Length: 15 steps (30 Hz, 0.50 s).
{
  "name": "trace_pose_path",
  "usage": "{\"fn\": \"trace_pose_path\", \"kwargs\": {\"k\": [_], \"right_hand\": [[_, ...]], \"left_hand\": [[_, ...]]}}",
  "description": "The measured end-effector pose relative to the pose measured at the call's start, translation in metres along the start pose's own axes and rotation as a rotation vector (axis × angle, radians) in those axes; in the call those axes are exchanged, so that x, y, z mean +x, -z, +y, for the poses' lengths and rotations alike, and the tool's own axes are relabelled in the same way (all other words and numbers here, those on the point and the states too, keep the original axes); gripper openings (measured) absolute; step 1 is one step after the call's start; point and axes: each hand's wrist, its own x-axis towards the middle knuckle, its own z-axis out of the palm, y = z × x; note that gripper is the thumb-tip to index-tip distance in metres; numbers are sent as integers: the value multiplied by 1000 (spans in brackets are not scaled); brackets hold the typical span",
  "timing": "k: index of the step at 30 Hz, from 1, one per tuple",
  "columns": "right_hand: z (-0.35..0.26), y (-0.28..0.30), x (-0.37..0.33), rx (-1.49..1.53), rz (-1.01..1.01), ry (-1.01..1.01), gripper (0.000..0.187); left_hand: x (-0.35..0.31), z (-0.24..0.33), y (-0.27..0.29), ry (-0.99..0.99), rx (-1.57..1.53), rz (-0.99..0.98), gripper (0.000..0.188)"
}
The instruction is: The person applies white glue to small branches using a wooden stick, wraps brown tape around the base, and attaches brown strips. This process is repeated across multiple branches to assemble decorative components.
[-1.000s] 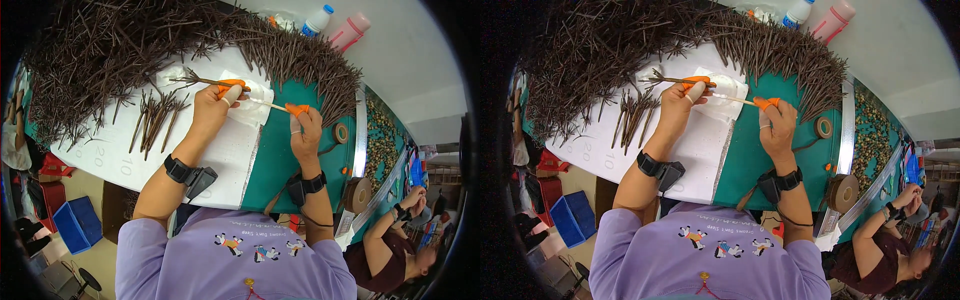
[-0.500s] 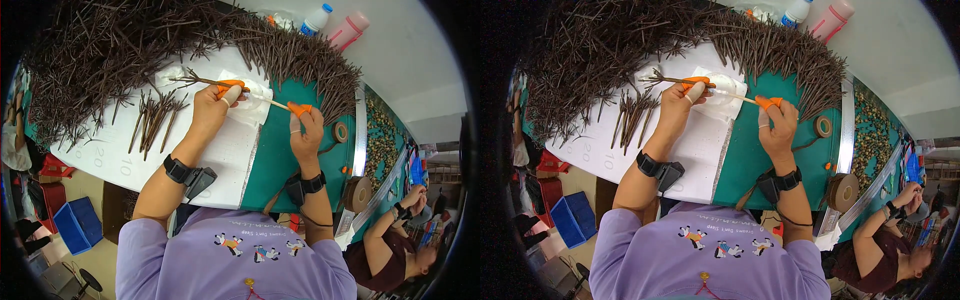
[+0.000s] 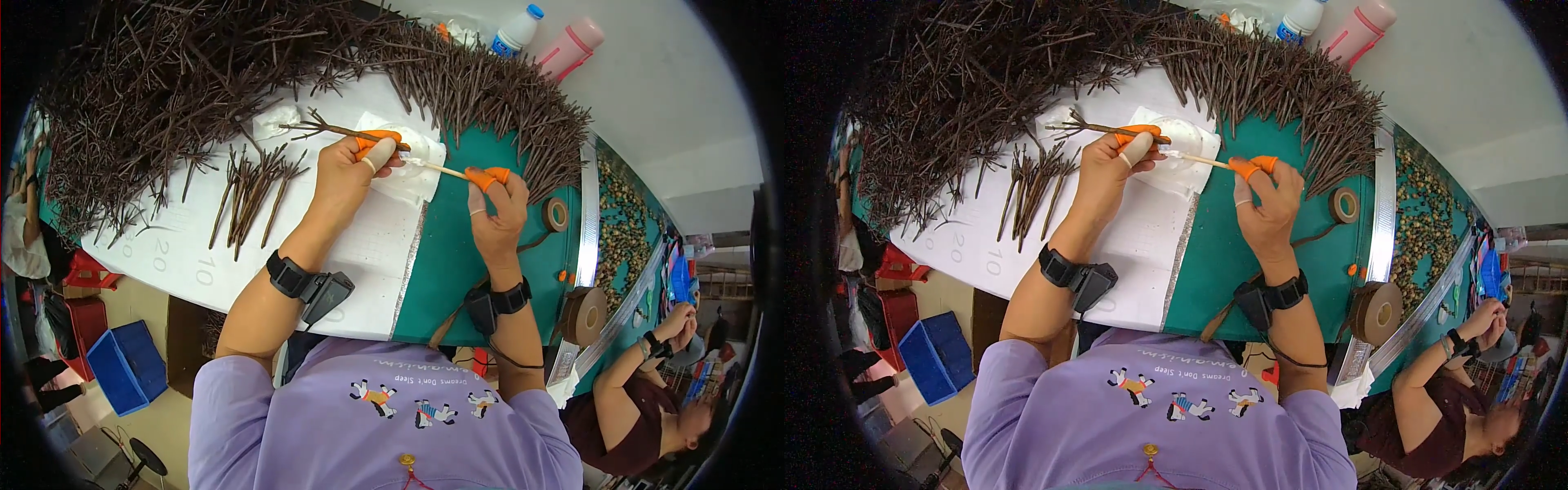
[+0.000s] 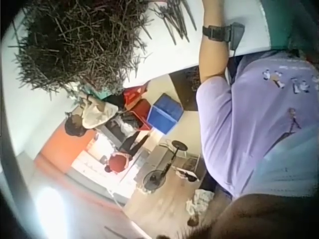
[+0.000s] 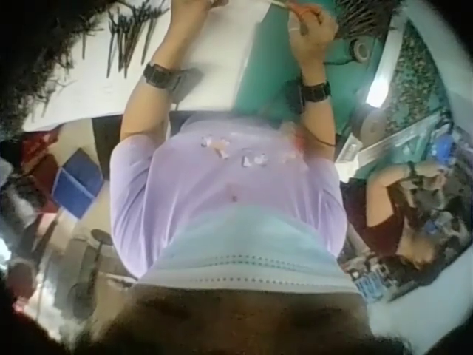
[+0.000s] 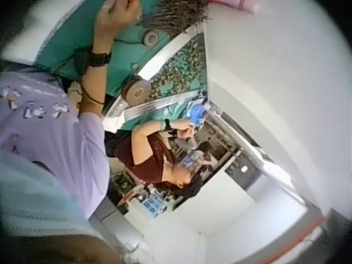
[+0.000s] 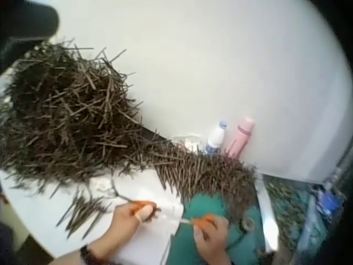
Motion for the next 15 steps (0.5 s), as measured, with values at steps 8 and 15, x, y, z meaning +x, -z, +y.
{"fn": "trace_pose_path", "kwargs": {"k": [8, 15], "right_hand": [[7, 0, -3, 89, 47, -63, 19], [6, -13, -1, 22, -39, -164, 15]], "left_hand": [[-1, 5, 2, 25, -29, 38, 20], [-7, 1, -3, 217, -235, -32, 20]]}}
